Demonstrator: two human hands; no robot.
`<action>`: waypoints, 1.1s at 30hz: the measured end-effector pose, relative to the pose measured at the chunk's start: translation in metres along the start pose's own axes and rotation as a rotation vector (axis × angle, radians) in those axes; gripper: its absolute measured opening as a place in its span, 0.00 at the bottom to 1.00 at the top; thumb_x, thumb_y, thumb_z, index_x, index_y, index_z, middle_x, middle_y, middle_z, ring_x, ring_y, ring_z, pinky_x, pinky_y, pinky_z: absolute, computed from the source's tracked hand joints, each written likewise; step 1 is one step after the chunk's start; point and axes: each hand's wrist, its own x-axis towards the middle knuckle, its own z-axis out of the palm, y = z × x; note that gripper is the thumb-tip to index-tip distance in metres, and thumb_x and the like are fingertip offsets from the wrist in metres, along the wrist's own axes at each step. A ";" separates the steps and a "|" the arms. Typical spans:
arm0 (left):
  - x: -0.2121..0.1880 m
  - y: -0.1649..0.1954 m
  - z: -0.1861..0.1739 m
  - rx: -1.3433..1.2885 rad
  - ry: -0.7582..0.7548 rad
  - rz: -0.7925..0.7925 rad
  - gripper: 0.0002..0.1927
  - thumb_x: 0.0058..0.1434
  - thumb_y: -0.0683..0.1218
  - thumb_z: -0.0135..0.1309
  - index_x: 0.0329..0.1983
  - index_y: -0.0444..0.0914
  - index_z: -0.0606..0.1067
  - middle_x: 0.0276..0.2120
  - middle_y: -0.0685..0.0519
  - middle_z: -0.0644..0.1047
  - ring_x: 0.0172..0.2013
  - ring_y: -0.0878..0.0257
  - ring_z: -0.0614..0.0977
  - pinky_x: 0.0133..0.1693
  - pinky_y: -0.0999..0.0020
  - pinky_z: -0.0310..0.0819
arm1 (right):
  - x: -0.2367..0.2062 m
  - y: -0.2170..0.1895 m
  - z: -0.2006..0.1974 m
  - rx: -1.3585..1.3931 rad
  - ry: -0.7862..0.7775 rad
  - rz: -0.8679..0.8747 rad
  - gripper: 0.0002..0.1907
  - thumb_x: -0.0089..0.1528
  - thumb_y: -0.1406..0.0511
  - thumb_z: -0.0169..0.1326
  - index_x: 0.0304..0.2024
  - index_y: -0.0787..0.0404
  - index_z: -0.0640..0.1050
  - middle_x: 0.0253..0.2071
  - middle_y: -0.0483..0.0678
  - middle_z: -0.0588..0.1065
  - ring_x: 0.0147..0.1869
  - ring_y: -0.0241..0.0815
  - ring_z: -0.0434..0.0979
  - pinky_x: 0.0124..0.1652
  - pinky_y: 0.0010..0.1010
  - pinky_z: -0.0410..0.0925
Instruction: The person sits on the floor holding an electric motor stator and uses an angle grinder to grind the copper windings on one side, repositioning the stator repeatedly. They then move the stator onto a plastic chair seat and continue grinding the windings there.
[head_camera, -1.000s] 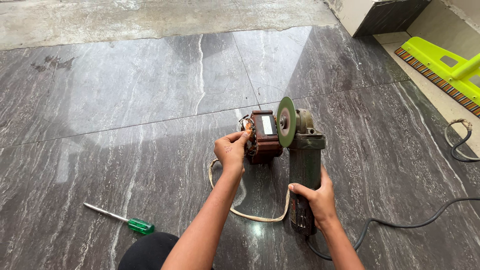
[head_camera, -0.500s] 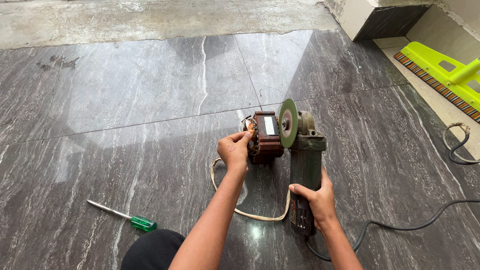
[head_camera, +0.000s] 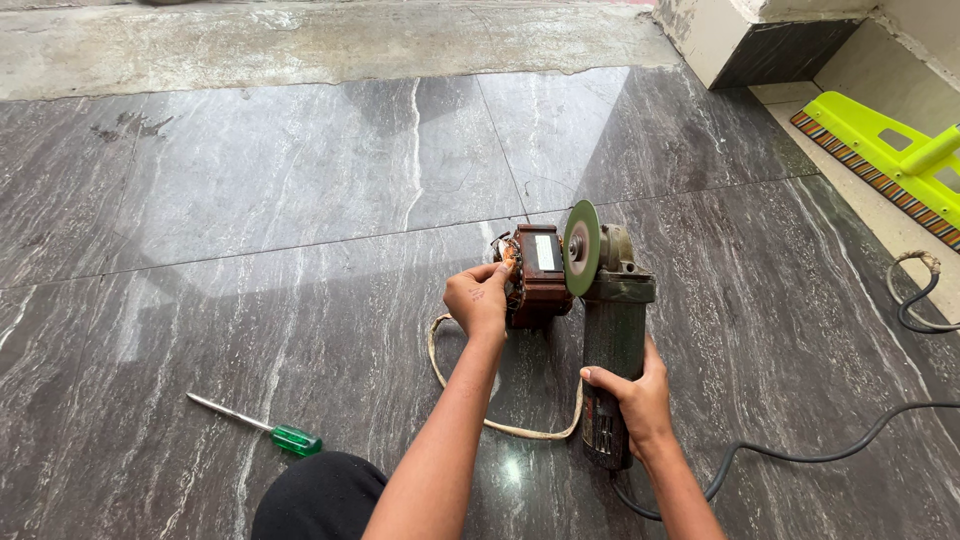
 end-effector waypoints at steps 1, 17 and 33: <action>0.000 0.000 0.001 0.020 0.004 0.000 0.09 0.51 0.47 0.70 0.33 0.39 0.87 0.27 0.50 0.85 0.27 0.64 0.84 0.35 0.67 0.77 | 0.000 -0.001 0.000 0.005 0.002 0.006 0.30 0.46 0.72 0.64 0.52 0.63 0.72 0.30 0.49 0.76 0.24 0.39 0.77 0.22 0.32 0.73; 0.000 0.001 0.004 0.007 0.019 -0.013 0.08 0.51 0.46 0.70 0.32 0.39 0.86 0.27 0.51 0.85 0.28 0.63 0.85 0.36 0.67 0.78 | -0.003 -0.002 0.002 0.021 0.011 0.019 0.30 0.46 0.72 0.64 0.51 0.61 0.72 0.30 0.48 0.75 0.23 0.38 0.76 0.20 0.32 0.72; -0.003 0.007 0.003 0.055 0.027 -0.020 0.08 0.51 0.48 0.70 0.32 0.41 0.87 0.28 0.51 0.85 0.29 0.61 0.86 0.37 0.66 0.78 | -0.004 -0.004 0.003 0.006 0.014 0.031 0.30 0.46 0.71 0.63 0.51 0.63 0.70 0.30 0.50 0.75 0.22 0.39 0.76 0.20 0.32 0.73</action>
